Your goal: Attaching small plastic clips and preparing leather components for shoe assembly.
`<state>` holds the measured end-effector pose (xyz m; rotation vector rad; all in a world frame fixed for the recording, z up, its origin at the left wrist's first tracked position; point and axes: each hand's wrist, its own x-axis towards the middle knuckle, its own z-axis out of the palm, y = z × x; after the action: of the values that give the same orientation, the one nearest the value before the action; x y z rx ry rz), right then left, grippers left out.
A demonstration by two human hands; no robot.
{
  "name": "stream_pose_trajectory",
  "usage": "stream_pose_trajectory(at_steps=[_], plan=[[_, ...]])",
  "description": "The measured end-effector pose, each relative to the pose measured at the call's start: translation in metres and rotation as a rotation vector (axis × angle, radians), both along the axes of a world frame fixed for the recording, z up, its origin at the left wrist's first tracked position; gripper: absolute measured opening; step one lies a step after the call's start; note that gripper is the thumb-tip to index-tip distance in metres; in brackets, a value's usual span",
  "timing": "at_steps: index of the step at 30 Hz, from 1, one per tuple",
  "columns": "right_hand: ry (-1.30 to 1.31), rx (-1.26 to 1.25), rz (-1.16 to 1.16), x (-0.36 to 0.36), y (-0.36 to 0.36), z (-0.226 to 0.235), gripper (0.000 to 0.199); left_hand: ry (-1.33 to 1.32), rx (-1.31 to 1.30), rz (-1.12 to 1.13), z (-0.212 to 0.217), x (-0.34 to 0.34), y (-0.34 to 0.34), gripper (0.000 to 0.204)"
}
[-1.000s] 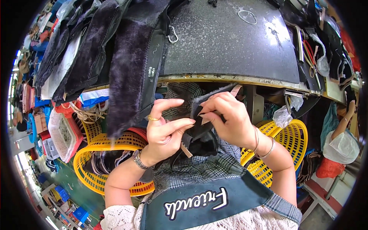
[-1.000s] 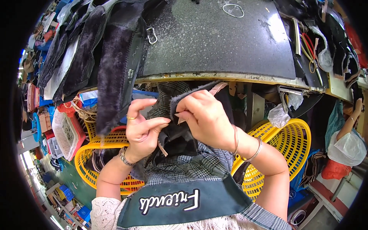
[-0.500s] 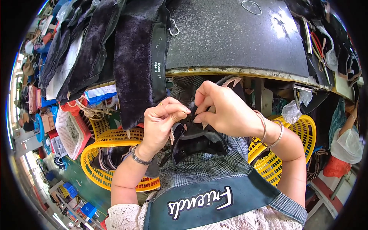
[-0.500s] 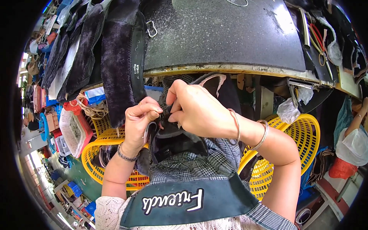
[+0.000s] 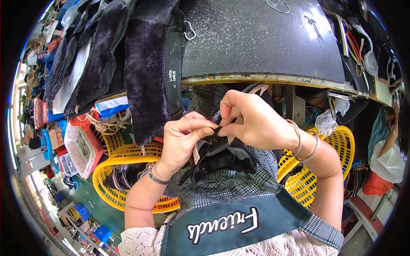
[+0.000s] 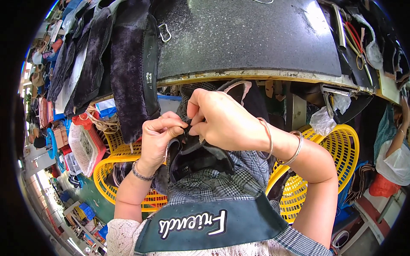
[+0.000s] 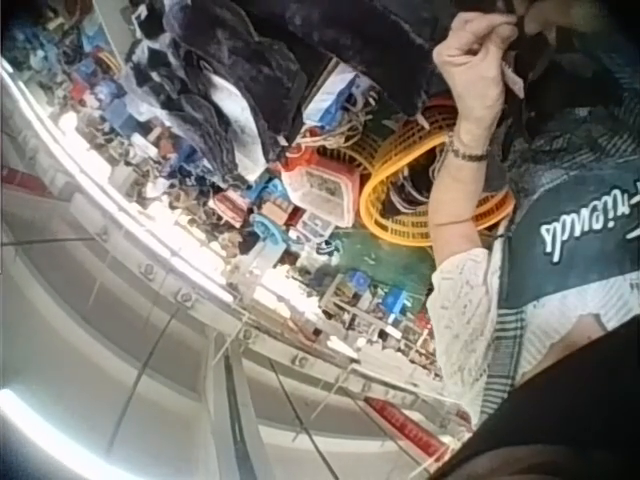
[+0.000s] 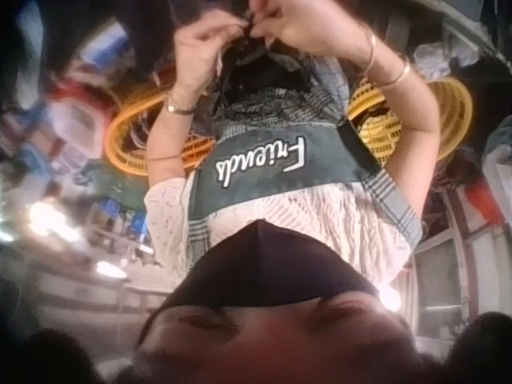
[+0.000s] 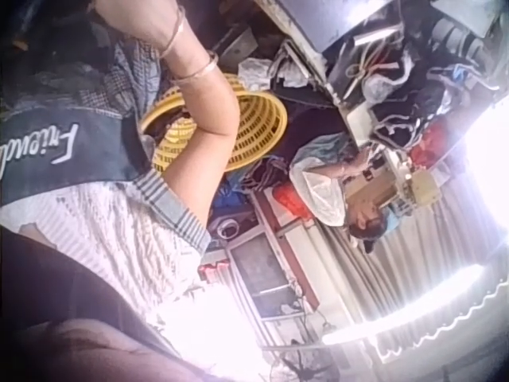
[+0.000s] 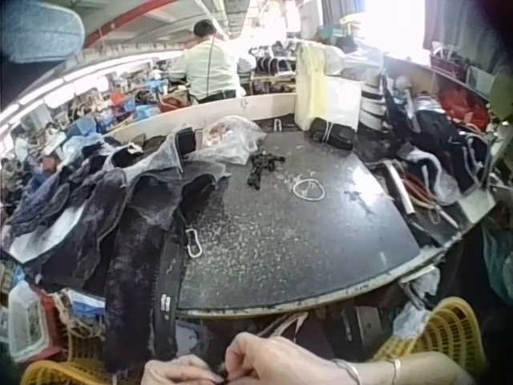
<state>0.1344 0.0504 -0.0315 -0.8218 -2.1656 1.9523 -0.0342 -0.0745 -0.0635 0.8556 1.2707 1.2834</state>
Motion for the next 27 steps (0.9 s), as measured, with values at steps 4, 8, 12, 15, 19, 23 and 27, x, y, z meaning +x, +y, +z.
stream_pose_trajectory(at_steps=[4, 8, 12, 15, 19, 23, 27], plan=[[0.008, 0.016, -0.003, 0.003, 0.0, -0.001, 0.024, -0.016, -0.061, -0.018, 0.005, 0.001, 0.0, 0.015], [0.05, 0.219, -0.036, 0.006, -0.003, -0.002, 0.023, -0.057, -0.109, -0.038, 0.009, 0.004, 0.002, 0.018], [0.015, 0.24, -0.082, 0.007, -0.005, 0.002, 0.023, -0.026, -0.127, -0.052, 0.01, 0.005, 0.002, 0.018], [-0.078, 0.17, -0.073, 0.006, -0.004, 0.011, 0.017, -0.021, -0.154, -0.033, 0.012, 0.006, 0.002, 0.014], [-0.055, 0.081, -0.141, 0.009, -0.013, 0.002, 0.021, -0.029, -0.106, 0.003, 0.009, 0.009, 0.002, 0.008], [0.24, 0.893, 0.073, 0.018, -0.018, 0.0, 0.035, -0.189, -0.213, 0.052, 0.004, 0.008, 0.004, 0.006], [0.313, 1.185, 0.055, 0.017, -0.028, -0.009, 0.025, -0.239, -0.196, 0.042, 0.011, 0.01, 0.01, 0.008]])
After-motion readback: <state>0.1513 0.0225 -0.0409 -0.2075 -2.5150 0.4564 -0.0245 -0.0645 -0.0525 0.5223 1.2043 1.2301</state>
